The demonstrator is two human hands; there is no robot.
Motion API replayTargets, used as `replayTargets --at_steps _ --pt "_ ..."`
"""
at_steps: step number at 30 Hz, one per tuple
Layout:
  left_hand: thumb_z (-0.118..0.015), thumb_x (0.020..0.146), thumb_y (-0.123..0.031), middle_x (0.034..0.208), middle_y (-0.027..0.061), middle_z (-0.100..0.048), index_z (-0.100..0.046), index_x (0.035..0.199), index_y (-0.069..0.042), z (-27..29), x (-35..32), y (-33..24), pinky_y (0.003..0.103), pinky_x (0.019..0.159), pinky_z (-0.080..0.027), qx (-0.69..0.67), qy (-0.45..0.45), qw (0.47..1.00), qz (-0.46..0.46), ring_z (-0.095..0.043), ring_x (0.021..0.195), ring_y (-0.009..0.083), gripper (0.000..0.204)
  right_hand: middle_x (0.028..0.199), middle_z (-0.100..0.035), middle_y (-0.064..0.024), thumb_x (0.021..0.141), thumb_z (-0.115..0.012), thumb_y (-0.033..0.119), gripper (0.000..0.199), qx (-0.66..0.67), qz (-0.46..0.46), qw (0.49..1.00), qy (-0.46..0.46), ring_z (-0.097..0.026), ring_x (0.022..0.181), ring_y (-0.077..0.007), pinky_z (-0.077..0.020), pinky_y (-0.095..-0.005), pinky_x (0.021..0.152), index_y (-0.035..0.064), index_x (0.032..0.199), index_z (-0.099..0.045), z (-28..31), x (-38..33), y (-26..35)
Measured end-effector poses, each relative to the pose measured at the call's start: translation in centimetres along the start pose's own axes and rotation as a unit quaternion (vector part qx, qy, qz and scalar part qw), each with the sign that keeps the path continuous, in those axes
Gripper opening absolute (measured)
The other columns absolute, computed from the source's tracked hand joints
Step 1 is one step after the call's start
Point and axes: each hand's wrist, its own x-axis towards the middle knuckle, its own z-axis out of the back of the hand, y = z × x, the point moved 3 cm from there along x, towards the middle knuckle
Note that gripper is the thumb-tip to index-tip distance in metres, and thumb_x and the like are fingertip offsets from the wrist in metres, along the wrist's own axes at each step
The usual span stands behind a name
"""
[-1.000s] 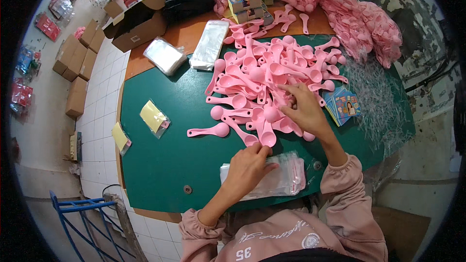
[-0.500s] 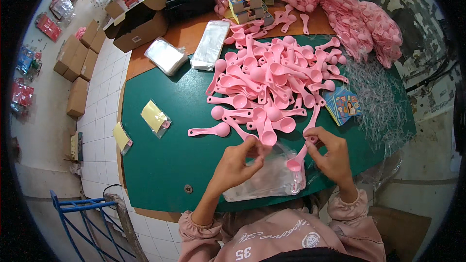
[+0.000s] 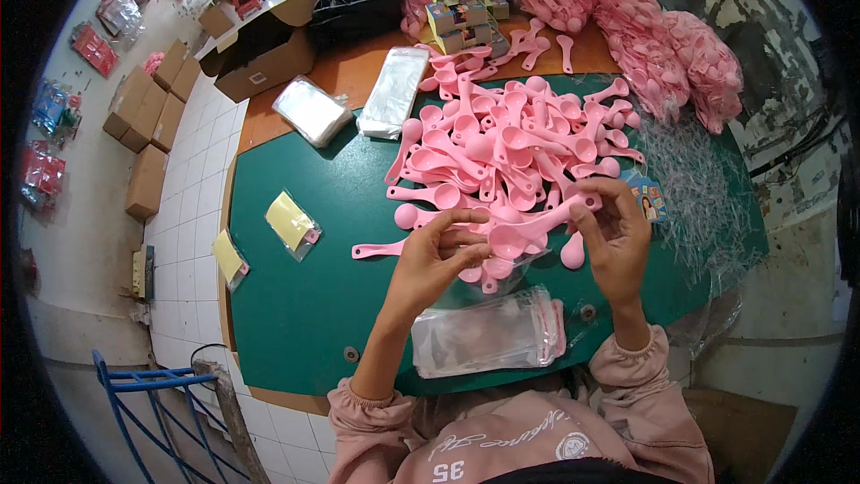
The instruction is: The person repeatedly picks pink plastic spoons from a pile on a green table, places each spoon into a clear plastic bag, and adds a small yellow card into the bag before setting the sealed bag aside. The person handles the spoons and cards one at a time throughout the clip.
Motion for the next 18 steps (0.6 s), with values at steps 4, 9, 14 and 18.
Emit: replayTargets --at_steps 4,9,14,18 --pt "-0.057 0.084 -0.005 0.09 0.0048 -0.061 -0.052 0.11 0.001 -1.0 0.9 -0.2 0.022 0.076 -0.048 -0.031 0.01 0.999 -0.015 -0.058 0.086 0.0101 0.027 0.082 -0.059 -0.0061 0.08 -0.061 0.003 0.027 -0.02 -0.023 0.998 0.062 -0.056 0.07 -0.007 -0.0462 -0.0199 0.06 0.0009 0.105 -0.051 -1.4 0.8 -0.3" --pt "-0.051 0.09 -0.015 0.076 -0.0011 -0.055 -0.059 0.098 0.001 -0.5 1.1 0.4 0.019 0.058 -0.04 0.114 0.051 0.992 -0.006 -0.049 0.069 0.0037 0.02 0.083 -0.061 -0.0093 0.081 -0.062 0.009 0.027 0.016 -0.059 0.996 0.066 -0.058 0.071 -0.008 -0.0472 -0.0211 0.06 0.0008 0.103 -0.051 -1.5 0.8 -1.0" --pt "-0.045 0.093 -0.021 0.071 -0.0028 -0.052 -0.062 0.093 0.002 -1.0 1.7 -0.2 0.02 0.054 -0.035 0.075 0.071 0.995 -0.008 -0.043 0.064 0.0025 0.028 0.1 -0.058 -0.0128 0.087 -0.051 0.041 0.043 0.011 0.035 0.984 0.172 -0.055 0.093 -0.0148 -0.0453 -0.0303 0.079 -0.0001 0.099 -0.056 -0.8 0.8 -0.9" --pt "-0.039 0.095 -0.02 0.089 0.0048 -0.061 -0.059 0.104 0.003 -2.1 1.2 -1.5 0.021 0.069 -0.045 0.015 0.093 0.995 -0.027 -0.055 0.077 0.0065 0.032 0.123 -0.043 -0.0137 0.087 -0.033 0.058 0.065 -0.055 0.123 0.955 0.264 -0.034 0.118 -0.0209 -0.0265 -0.0364 0.099 0.0021 0.106 -0.058 -0.4 0.5 -0.9"
